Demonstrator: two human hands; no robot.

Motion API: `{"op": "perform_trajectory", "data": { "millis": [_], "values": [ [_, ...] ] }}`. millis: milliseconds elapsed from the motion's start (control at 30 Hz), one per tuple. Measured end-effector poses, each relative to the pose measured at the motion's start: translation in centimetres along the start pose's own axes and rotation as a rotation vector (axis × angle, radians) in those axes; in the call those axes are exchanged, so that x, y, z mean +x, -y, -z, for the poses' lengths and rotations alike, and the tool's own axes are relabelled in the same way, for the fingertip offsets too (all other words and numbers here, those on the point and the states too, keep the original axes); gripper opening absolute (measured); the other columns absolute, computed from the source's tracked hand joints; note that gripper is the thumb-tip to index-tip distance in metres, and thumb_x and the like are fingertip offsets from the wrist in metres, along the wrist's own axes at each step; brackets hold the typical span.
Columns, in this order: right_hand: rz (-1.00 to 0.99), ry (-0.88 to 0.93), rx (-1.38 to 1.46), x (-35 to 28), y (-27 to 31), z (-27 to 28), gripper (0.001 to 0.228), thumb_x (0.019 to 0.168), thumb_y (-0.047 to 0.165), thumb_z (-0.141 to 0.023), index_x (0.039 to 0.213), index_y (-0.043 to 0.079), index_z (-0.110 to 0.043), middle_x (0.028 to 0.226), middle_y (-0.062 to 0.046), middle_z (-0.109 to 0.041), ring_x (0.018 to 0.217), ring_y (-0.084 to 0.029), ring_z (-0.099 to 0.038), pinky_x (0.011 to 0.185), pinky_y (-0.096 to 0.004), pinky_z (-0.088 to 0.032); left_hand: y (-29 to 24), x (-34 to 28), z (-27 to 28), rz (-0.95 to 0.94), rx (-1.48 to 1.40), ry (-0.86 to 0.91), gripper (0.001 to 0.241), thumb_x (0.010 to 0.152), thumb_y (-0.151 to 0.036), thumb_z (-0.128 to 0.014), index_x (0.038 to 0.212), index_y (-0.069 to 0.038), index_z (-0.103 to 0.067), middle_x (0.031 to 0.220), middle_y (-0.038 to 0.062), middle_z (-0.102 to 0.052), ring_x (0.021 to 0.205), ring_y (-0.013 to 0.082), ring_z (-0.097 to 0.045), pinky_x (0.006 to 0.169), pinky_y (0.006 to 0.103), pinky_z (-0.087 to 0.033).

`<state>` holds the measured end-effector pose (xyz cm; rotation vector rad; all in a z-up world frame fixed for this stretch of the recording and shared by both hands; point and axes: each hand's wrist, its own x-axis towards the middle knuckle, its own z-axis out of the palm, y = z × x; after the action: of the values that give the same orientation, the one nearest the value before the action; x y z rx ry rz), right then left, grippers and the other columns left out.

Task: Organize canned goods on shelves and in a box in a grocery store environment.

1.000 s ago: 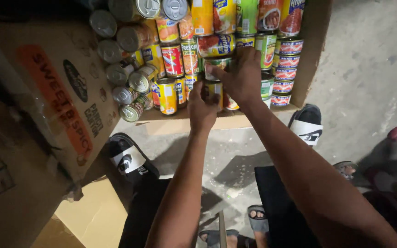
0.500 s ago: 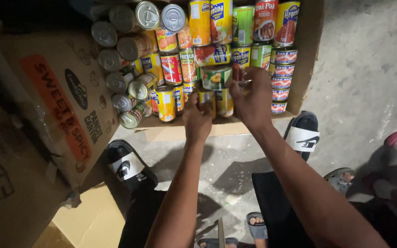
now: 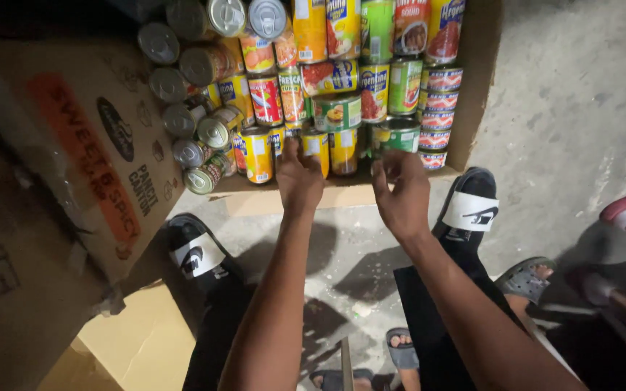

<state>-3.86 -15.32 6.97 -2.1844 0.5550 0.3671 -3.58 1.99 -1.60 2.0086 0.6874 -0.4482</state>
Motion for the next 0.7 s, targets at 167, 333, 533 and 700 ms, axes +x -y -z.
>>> {"op": "perform_trajectory", "data": {
  "millis": [167,333,533,700],
  "values": [
    [0.035,0.029,-0.049,-3.1,0.1,2.3,0.020,0.094,0.005,-0.072,0.110,0.001,-0.062,0.095,-0.011,-0.064,0.078,-0.020,-0.061,0.067,-0.033,-0.050,0.1,-3.4,1.5,-0.017,0.149,0.003,0.037,0.087,-0.005,-0.065,0.123,0.004,-0.061,0.105,0.021,-0.071,0.100,0.0380,-0.067,0.087,0.0472,-0.053],
    [0.063,0.014,-0.086,-4.0,3.6,4.6,0.030,0.089,0.008,-0.074,0.115,0.000,-0.061,0.101,-0.012,-0.067,0.077,-0.022,-0.063,0.065,-0.033,-0.050,-4.4,-6.4,5.0,-0.292,0.096,-0.094,0.047,0.090,-0.008,-0.065,0.134,0.007,-0.055,0.124,0.026,-0.067,0.112,0.0407,-0.065,0.097,0.0469,-0.051],
    [-0.073,0.038,0.150,-5.8,11.8,8.6,0.035,0.089,0.012,-0.074,0.119,0.002,-0.060,0.111,-0.008,-0.067,0.081,-0.016,-0.062,0.061,-0.030,-0.051,-12.1,-13.2,9.2,-0.100,0.029,-0.012,0.041,0.090,-0.012,-0.072,0.127,0.001,-0.061,0.124,0.021,-0.066,0.116,0.0379,-0.063,0.099,0.0449,-0.050],
    [-0.009,0.036,0.244,-6.0,18.6,12.7,0.039,0.087,0.010,-0.074,0.122,0.003,-0.057,0.108,-0.005,-0.067,0.079,-0.013,-0.062,0.064,-0.028,-0.053,-21.5,-15.4,13.4,-0.077,-0.072,-0.002,0.044,0.088,-0.011,-0.072,0.128,0.000,-0.059,0.122,0.018,-0.068,0.112,0.0326,-0.066,0.097,0.0418,-0.050]
  ]
}}
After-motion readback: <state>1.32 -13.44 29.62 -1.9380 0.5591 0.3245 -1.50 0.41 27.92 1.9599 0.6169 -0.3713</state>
